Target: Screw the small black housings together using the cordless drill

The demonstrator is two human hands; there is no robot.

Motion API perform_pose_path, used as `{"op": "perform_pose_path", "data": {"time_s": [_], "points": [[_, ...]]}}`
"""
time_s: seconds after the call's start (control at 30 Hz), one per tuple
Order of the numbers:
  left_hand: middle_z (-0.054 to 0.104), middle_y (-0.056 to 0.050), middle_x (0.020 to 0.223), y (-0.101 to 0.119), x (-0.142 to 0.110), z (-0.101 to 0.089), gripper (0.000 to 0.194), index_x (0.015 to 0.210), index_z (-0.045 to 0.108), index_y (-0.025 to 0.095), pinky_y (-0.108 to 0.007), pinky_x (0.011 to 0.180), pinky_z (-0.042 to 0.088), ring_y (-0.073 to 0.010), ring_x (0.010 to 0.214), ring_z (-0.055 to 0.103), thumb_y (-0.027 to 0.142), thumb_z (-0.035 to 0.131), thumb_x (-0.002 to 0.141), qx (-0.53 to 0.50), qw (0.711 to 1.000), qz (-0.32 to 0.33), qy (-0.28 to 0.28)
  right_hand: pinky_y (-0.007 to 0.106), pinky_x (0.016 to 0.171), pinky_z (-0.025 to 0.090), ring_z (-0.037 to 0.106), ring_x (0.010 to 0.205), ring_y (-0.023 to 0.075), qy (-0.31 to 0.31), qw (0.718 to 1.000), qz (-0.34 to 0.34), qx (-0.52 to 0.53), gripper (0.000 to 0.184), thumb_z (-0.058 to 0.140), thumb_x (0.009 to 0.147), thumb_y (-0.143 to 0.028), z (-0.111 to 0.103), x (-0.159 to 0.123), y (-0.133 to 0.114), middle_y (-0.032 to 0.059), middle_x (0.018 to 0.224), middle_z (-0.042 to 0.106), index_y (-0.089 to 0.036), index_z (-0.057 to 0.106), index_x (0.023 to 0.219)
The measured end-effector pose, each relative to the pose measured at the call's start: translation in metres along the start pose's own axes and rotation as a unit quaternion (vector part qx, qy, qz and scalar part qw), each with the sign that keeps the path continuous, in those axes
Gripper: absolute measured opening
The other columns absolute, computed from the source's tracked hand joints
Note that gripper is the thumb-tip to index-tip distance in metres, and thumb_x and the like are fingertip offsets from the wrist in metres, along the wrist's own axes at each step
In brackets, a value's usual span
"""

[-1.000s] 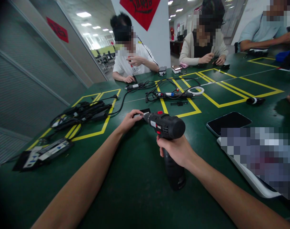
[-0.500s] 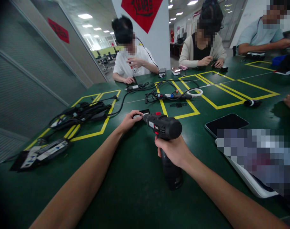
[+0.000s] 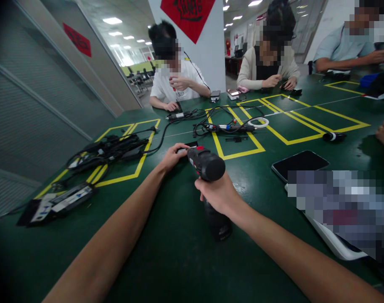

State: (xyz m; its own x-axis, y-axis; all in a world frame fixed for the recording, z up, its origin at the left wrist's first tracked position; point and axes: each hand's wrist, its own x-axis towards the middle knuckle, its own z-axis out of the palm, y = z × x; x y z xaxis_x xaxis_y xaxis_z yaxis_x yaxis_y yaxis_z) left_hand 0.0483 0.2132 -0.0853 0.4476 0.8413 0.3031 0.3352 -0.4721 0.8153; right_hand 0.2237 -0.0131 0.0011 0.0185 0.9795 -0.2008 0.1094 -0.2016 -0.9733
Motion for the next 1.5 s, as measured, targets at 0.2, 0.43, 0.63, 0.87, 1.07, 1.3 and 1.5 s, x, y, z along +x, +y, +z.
{"op": "perform_pose_path", "data": {"time_s": [0.2, 0.43, 0.63, 0.87, 1.07, 1.3, 1.5], "points": [[0.063, -0.005, 0.106, 0.002, -0.001, -0.002, 0.028, 0.097, 0.067, 0.020, -0.038, 0.098, 0.039, -0.0219, 0.105, 0.055, 0.036, 0.062, 0.074, 0.008, 1.000, -0.002, -0.006, 0.030, 0.053, 0.043, 0.057, 0.052, 0.0164, -0.015, 1.000, -0.013, -0.018, 0.007, 0.057, 0.073, -0.023, 0.001, 0.003, 0.005, 0.0023, 0.054, 0.058, -0.017, 0.060, 0.072], [0.063, -0.004, 0.105, -0.004, 0.002, -0.002, 0.030, 0.098, 0.067, 0.021, -0.038, 0.096, 0.041, -0.0221, 0.104, 0.055, 0.037, 0.063, 0.073, 0.007, 1.000, -0.008, -0.009, 0.029, 0.052, 0.042, 0.057, 0.049, 0.0154, -0.019, 1.000, -0.013, 0.018, 0.008, 0.058, 0.071, -0.022, -0.008, 0.003, 0.003, 0.0009, 0.055, 0.058, -0.017, 0.060, 0.076], [0.063, -0.004, 0.105, -0.005, 0.003, -0.002, 0.029, 0.096, 0.067, 0.021, -0.038, 0.096, 0.042, -0.0219, 0.103, 0.055, 0.036, 0.064, 0.071, -0.005, 1.000, -0.011, -0.005, 0.028, 0.051, 0.042, 0.057, 0.048, 0.0152, -0.023, 0.999, -0.020, -0.012, 0.006, 0.056, 0.071, -0.020, -0.008, 0.004, 0.000, 0.0003, 0.051, 0.057, -0.017, 0.060, 0.074], [0.063, -0.005, 0.105, -0.005, 0.003, -0.003, 0.030, 0.097, 0.066, 0.021, -0.037, 0.094, 0.042, -0.0214, 0.100, 0.056, 0.037, 0.065, 0.072, -0.012, 1.000, -0.008, -0.010, 0.028, 0.051, 0.041, 0.056, 0.050, 0.0149, -0.027, 0.999, -0.014, -0.042, 0.008, 0.055, 0.074, -0.023, -0.013, 0.006, 0.002, 0.0022, 0.054, 0.059, -0.017, 0.061, 0.072], [0.063, -0.004, 0.104, -0.005, 0.003, -0.003, 0.031, 0.096, 0.066, 0.020, -0.038, 0.094, 0.041, -0.0214, 0.100, 0.056, 0.037, 0.065, 0.071, -0.016, 1.000, -0.014, -0.007, 0.028, 0.050, 0.041, 0.056, 0.051, 0.0149, -0.027, 0.999, -0.012, -0.041, 0.006, 0.056, 0.073, -0.022, -0.014, 0.003, -0.003, 0.0018, 0.053, 0.058, -0.017, 0.059, 0.072], [0.063, -0.004, 0.104, -0.001, 0.003, -0.004, 0.030, 0.096, 0.066, 0.020, -0.038, 0.095, 0.041, -0.0218, 0.101, 0.055, 0.036, 0.065, 0.071, -0.008, 1.000, -0.021, -0.008, 0.028, 0.051, 0.041, 0.056, 0.050, 0.0147, -0.028, 0.999, -0.025, -0.031, 0.006, 0.055, 0.073, -0.022, -0.013, 0.004, -0.001, 0.0014, 0.053, 0.058, -0.017, 0.059, 0.072], [0.063, -0.004, 0.104, -0.003, 0.003, -0.004, 0.029, 0.096, 0.066, 0.020, -0.037, 0.097, 0.040, -0.0220, 0.103, 0.055, 0.037, 0.064, 0.072, 0.000, 1.000, -0.014, -0.011, 0.028, 0.051, 0.040, 0.055, 0.049, 0.0140, -0.037, 0.999, -0.029, -0.010, 0.006, 0.055, 0.072, -0.020, -0.014, 0.005, 0.000, 0.0001, 0.054, 0.056, -0.016, 0.059, 0.076]]}}
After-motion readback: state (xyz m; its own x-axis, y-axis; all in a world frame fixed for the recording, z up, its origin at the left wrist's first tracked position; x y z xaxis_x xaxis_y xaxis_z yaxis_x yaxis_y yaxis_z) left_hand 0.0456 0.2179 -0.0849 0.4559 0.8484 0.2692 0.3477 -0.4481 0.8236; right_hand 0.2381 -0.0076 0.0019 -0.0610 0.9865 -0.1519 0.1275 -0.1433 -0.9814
